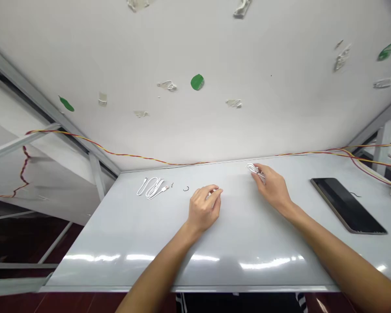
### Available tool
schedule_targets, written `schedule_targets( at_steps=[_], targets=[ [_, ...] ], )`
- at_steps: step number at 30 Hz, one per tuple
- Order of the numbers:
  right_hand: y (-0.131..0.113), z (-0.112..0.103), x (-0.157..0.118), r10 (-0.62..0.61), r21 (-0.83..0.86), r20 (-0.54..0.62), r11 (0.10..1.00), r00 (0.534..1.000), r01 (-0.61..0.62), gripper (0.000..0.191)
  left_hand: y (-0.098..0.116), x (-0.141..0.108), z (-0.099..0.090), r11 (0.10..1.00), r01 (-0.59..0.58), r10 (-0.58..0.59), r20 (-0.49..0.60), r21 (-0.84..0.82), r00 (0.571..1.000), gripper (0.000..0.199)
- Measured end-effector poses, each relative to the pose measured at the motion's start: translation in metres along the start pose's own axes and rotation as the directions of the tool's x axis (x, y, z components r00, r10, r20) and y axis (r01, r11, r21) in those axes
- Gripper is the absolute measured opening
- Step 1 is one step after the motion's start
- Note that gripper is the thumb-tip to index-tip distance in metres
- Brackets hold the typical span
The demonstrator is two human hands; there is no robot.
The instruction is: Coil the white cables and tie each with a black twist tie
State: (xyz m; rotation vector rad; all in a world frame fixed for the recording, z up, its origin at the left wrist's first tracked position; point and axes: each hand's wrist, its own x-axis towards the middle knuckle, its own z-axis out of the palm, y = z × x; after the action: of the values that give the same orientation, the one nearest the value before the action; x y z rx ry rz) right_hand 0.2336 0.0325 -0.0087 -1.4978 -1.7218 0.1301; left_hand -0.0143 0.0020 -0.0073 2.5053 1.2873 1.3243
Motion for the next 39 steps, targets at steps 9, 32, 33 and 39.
schedule_targets(
  at_steps=[9,32,33,39],
  targets=[
    [-0.047,0.022,-0.044,-0.31,0.179,0.3,0.947,0.902,0.265,0.033,-0.043,0.02,-0.042,0.592,0.269,-0.531,0.117,0.759,0.839,0.039],
    [-0.003,0.008,-0.013,-0.169,-0.461,0.174,0.857,0.97,0.232,0.025,-0.071,0.016,-0.063,0.387,0.339,-0.737,0.067,0.858,0.672,0.034],
    [-0.002,0.008,-0.013,-0.163,-0.464,0.187,0.854,0.969,0.233,0.024,-0.072,0.016,-0.064,0.399,0.357,-0.748,0.075,0.844,0.659,0.033],
    [0.0,0.013,-0.016,-0.141,-0.507,0.25,0.824,0.958,0.254,0.022,-0.08,0.02,-0.076,0.483,0.416,-0.761,0.135,0.77,0.635,0.033]
  ],
)
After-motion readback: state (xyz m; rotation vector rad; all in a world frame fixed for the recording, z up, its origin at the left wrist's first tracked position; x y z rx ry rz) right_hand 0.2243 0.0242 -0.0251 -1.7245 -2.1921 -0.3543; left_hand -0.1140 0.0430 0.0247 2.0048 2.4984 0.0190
